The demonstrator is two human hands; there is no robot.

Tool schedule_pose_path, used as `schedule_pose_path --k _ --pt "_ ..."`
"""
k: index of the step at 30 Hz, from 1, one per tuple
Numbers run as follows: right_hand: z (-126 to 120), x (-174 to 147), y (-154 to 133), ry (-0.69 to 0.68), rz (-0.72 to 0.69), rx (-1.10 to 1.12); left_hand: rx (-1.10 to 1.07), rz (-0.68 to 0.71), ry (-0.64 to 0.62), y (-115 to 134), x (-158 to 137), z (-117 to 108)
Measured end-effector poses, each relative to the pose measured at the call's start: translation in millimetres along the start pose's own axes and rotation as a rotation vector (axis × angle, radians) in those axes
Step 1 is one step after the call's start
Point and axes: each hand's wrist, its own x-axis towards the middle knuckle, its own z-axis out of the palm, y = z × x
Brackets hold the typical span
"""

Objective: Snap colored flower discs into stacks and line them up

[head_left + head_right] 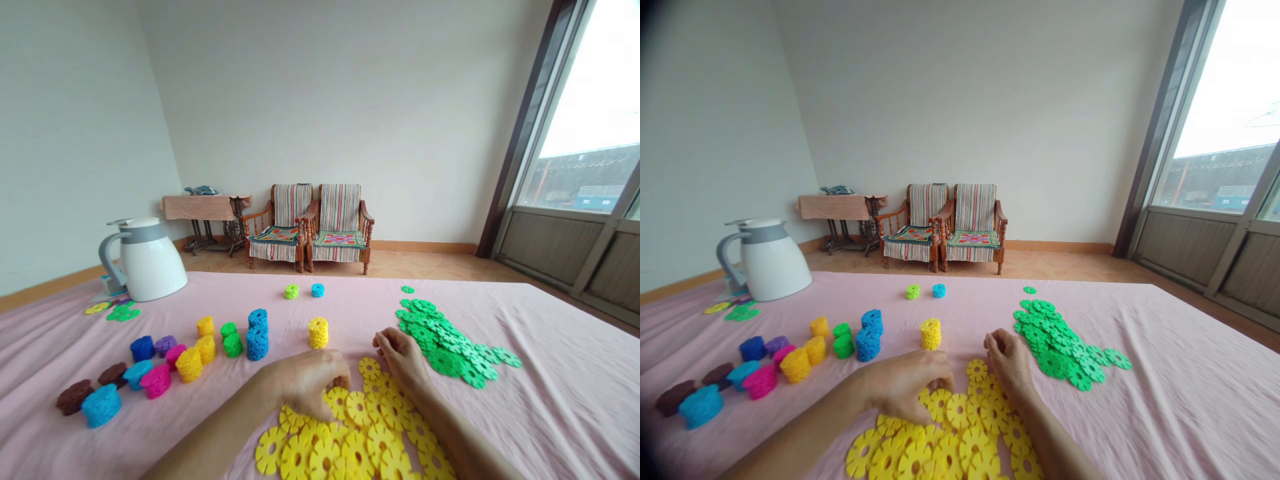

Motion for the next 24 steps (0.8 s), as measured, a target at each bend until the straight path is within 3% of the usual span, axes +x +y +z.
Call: schedule_pose_path --k 6,13,16,20,24 --pt "0.3 1.0 1.8 -0.01 0.012 0.01 0.033 0.037 0.014 1.0 -0.9 3.4" --pt "-0.1 0.7 0.5 -0.01 0.005 0.01 0.062 -0.019 0.097 2.4 0.9 2.5" --pt "0.7 0.7 2.6 -0.005 0.0 -0.003 -0.008 -0.065 0.302 -6.5 -1.7 -9.3" --pt "1.1 0.5 4.0 -0.004 -0.008 -0.018 -0.081 -0.237 0.641 -30.7 -3.3 -18.8" --pt "0.6 -0.2 2.9 -0.003 -0.004 -0.023 -0.135 -0.378 0.796 -53.3 -0.5 -10.3"
